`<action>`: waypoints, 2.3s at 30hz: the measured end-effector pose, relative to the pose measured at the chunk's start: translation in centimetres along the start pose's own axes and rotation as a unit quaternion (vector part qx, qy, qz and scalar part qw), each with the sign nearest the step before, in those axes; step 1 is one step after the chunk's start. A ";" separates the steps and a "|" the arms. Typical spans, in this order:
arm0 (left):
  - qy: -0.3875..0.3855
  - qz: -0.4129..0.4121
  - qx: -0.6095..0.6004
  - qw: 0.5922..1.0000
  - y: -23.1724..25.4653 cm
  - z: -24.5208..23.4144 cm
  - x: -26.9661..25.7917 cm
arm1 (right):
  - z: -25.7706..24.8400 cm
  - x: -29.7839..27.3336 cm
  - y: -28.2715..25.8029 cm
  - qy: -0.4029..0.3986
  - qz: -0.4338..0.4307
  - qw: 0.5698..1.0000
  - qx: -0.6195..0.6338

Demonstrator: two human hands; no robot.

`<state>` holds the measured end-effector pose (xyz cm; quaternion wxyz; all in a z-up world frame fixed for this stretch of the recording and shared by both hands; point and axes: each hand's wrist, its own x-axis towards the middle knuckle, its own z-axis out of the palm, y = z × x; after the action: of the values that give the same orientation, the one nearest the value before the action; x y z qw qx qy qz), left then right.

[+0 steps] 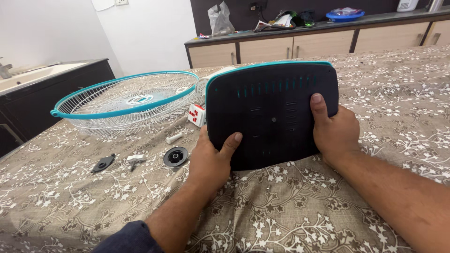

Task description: The person assembles a table fan by connecting internal wires, securing a cylindrical component with a screwdriver, and attaching the rear cover. They then fasten the cover with multiple screws and adjust the motor housing.

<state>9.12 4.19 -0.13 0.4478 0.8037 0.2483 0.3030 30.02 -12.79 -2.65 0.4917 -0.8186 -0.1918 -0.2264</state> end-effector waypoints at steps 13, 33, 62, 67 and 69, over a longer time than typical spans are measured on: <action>0.056 0.169 -0.020 0.984 2.4 -2.1 5.0 | -2.3 5.1 -4.1 -0.086 0.024 0.955 0.283; 0.195 0.174 0.016 0.965 6.2 -0.4 8.4 | -1.8 7.4 -8.1 0.063 -0.133 0.989 0.024; 0.166 0.315 -0.048 0.933 2.6 0.1 5.2 | -0.7 1.9 -6.7 0.258 -0.408 0.868 -0.113; 0.112 0.210 -0.081 0.968 -0.5 1.9 1.9 | -0.4 0.6 -3.7 0.084 -0.022 0.989 0.122; 0.082 0.156 -0.109 0.978 -0.7 2.0 1.7 | -0.3 0.8 -3.3 0.040 0.016 0.982 0.186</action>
<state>11.67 4.51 -1.11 0.4580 0.7513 0.1215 0.4595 28.85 -11.51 0.26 0.6460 -0.7063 -0.1978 -0.2114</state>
